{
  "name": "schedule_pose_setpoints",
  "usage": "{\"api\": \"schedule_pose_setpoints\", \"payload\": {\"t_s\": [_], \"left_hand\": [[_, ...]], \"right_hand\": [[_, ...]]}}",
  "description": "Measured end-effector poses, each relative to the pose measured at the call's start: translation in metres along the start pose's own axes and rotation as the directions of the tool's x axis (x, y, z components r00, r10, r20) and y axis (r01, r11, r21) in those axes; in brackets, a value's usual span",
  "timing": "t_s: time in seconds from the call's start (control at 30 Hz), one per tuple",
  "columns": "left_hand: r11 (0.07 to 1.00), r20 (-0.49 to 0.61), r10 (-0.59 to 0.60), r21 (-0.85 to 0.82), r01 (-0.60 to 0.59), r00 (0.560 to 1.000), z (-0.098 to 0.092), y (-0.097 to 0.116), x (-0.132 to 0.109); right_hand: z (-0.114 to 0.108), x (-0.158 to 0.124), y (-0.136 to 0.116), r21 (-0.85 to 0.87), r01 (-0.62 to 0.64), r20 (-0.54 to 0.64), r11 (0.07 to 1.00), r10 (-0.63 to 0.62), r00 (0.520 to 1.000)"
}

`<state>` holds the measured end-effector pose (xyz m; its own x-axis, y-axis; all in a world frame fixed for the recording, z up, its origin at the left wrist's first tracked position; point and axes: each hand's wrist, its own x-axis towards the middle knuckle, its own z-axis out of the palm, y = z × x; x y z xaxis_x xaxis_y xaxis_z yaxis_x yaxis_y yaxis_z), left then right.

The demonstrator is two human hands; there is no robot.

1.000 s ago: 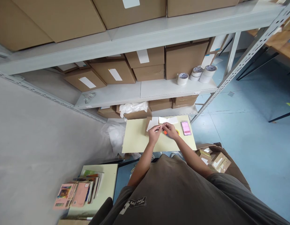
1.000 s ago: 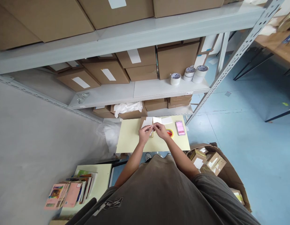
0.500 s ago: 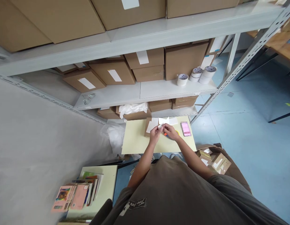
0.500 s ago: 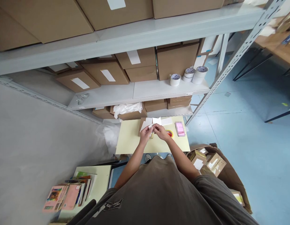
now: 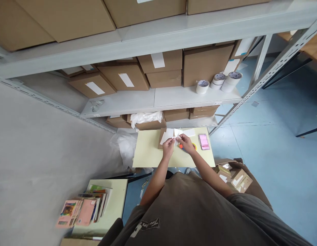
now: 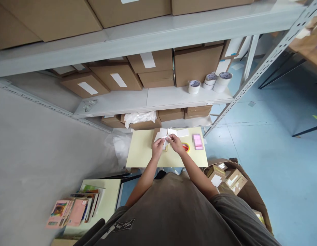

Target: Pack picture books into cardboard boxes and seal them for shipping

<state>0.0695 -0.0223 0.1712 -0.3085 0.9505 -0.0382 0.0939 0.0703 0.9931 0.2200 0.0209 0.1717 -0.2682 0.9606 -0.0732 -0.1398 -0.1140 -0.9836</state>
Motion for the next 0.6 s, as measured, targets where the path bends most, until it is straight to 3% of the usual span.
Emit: {"api": "schedule_pose_setpoints", "payload": {"t_s": [0.07, 0.17, 0.23, 0.3, 0.37, 0.4, 0.6], "left_hand": [[0.998, -0.042, -0.044, -0.042, 0.042, 0.998, -0.012, -0.004, 0.007], [0.987, -0.190, -0.100, -0.145, 0.073, 0.977, -0.051, -0.010, 0.030], [0.981, -0.346, -0.106, -0.189, 0.042, 0.932, -0.088, -0.013, 0.050], [0.984, -0.505, -0.094, -0.176, 0.004, 0.858, -0.127, -0.015, 0.066], [0.991, -0.578, -0.063, -0.130, -0.015, 0.813, -0.161, -0.017, 0.077], [0.994, -0.579, -0.047, -0.105, -0.017, 0.814, -0.176, -0.018, 0.080], [0.999, -0.450, -0.014, -0.051, -0.010, 0.893, -0.235, -0.030, 0.081]], "right_hand": [[0.001, 0.004, 0.001, 0.039, -0.019, 0.006, 0.999, 0.019, 1.000], [-0.002, 0.010, 0.004, 0.103, -0.062, -0.008, 0.993, 0.063, 0.998], [0.000, 0.015, 0.006, 0.130, -0.078, -0.066, 0.988, 0.087, 0.994], [0.012, 0.022, 0.012, 0.158, -0.084, -0.130, 0.984, 0.105, 0.986], [0.033, 0.035, 0.020, 0.176, -0.091, -0.182, 0.980, 0.123, 0.976], [0.046, 0.043, 0.025, 0.175, -0.102, -0.194, 0.979, 0.136, 0.971], [0.147, 0.129, 0.067, 0.145, -0.212, -0.113, 0.966, 0.229, 0.967]]}}
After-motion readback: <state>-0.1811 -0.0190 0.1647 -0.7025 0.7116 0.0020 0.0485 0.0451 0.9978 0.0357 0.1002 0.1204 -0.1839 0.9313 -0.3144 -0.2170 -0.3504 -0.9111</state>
